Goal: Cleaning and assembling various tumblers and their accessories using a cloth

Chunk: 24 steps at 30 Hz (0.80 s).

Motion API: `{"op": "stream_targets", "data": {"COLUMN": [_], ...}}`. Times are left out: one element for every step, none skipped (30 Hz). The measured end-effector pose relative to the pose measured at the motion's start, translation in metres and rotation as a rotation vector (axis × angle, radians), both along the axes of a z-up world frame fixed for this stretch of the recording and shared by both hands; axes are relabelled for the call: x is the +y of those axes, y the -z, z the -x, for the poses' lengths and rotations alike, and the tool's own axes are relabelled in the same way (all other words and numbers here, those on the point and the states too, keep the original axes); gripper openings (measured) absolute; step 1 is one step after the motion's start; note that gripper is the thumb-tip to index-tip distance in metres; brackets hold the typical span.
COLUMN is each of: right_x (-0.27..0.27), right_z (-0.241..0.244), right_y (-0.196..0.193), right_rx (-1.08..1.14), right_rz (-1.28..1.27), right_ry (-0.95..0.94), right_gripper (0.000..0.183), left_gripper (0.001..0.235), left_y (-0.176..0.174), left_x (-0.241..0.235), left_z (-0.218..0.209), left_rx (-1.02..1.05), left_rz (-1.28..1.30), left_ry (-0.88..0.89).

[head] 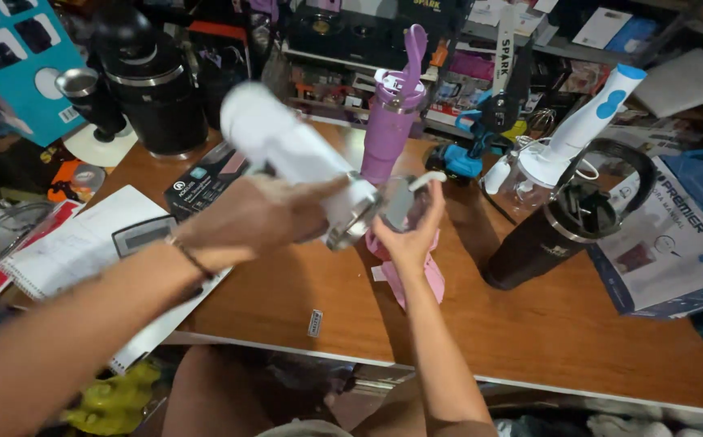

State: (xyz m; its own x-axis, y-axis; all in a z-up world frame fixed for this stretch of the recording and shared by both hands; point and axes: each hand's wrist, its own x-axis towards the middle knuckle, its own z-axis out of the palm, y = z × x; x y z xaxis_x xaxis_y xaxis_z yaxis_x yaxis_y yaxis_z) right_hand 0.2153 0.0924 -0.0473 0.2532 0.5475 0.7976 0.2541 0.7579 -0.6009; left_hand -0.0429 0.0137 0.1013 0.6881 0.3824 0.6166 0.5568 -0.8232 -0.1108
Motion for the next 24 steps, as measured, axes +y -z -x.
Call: {"op": "stream_targets", "data": {"right_x": [0.007,0.013,0.02,0.021,0.022,0.024,0.028,0.031,0.033,0.034,0.035,0.035,0.042,0.048,0.055,0.055,0.057,0.059,0.056,0.054,0.05,0.054,0.057,0.061], "right_z": [0.0,0.001,0.002,0.004,0.006,0.009,0.01,0.012,0.013,0.017,0.021,0.025,0.029,0.033,0.037,0.041,0.047,0.053,0.06,0.068,0.074,0.079,0.084,0.089], "right_y": [-0.002,-0.004,-0.006,-0.012,-0.018,-0.025,-0.029,-0.032,-0.034,-0.04,-0.045,-0.05,-0.048,-0.047,-0.045,-0.043,-0.043,-0.043,-0.046,-0.048,-0.049,-0.035,-0.019,-0.003], "right_rx": [0.006,-0.059,-0.126,-0.122,-0.175,-0.228,-0.227,-0.307,-0.391,-0.394,-0.44,-0.486,-0.489,-0.545,-0.602,-0.607,-0.722,-0.837,-0.838,-1.006,-1.171,-1.17,-1.29,-1.409], "right_rz": [-0.003,0.001,0.004,0.002,0.002,0.002,0.003,0.049,0.101,0.108,0.081,0.054,0.062,0.066,0.068,0.074,0.117,0.16,0.156,0.059,-0.038,-0.038,-0.12,-0.204], "right_ry": [0.004,0.016,0.027,0.031,0.024,0.016,0.02,-0.017,-0.051,-0.046,-0.079,-0.113,-0.11,-0.144,-0.181,-0.181,-0.231,-0.282,-0.282,-0.281,-0.277,-0.276,-0.241,-0.204], "right_gripper": [0.121,0.119,0.117,0.117,0.117,0.116,0.116,0.111,0.106,0.106,0.105,0.104,0.104,0.11,0.116,0.116,0.117,0.118,0.118,0.116,0.115,0.115,0.112,0.11], "left_gripper": [0.047,0.038,0.031,0.031,0.035,0.039,0.039,0.046,0.052,0.052,0.042,0.039,0.039,0.041,0.048,0.048,0.043,0.04,0.04,0.038,0.035,0.035,0.045,0.058], "left_y": [0.01,0.019,0.029,0.04,0.051,0.062,0.072,0.082,0.093,0.092,0.091,0.089,0.093,0.097,0.101,0.1,0.097,0.095,0.094,0.093,0.093,0.094,0.096,0.098], "left_x": [-0.004,-0.007,-0.01,-0.021,-0.031,-0.041,-0.053,-0.064,-0.076,-0.085,-0.094,-0.104,-0.108,-0.112,-0.117,-0.121,-0.123,-0.125,-0.128,-0.131,-0.134,-0.135,-0.137,-0.138], "left_z": [0.004,0.009,0.014,0.012,0.011,0.011,0.01,0.009,0.008,0.003,-0.001,-0.005,-0.007,-0.01,-0.012,-0.012,-0.01,-0.008,-0.006,-0.005,-0.003,-0.001,0.002,0.004], "left_rx": [0.006,-0.153,-0.315,-0.311,-0.343,-0.376,-0.374,-0.424,-0.477,-0.48,-0.548,-0.616,-0.619,-0.664,-0.711,-0.716,-0.695,-0.674,-0.675,-0.68,-0.685,-0.685,-0.692,-0.7], "left_rz": [-0.003,0.111,0.226,0.223,0.243,0.263,0.264,0.3,0.342,0.348,0.337,0.325,0.334,0.378,0.42,0.426,0.409,0.392,0.388,0.371,0.357,0.357,0.379,0.401], "left_ry": [0.004,-0.009,-0.023,-0.02,-0.015,-0.01,-0.006,-0.002,0.005,0.011,0.028,0.045,0.048,0.105,0.16,0.161,0.158,0.155,0.154,0.134,0.116,0.117,0.138,0.158]}}
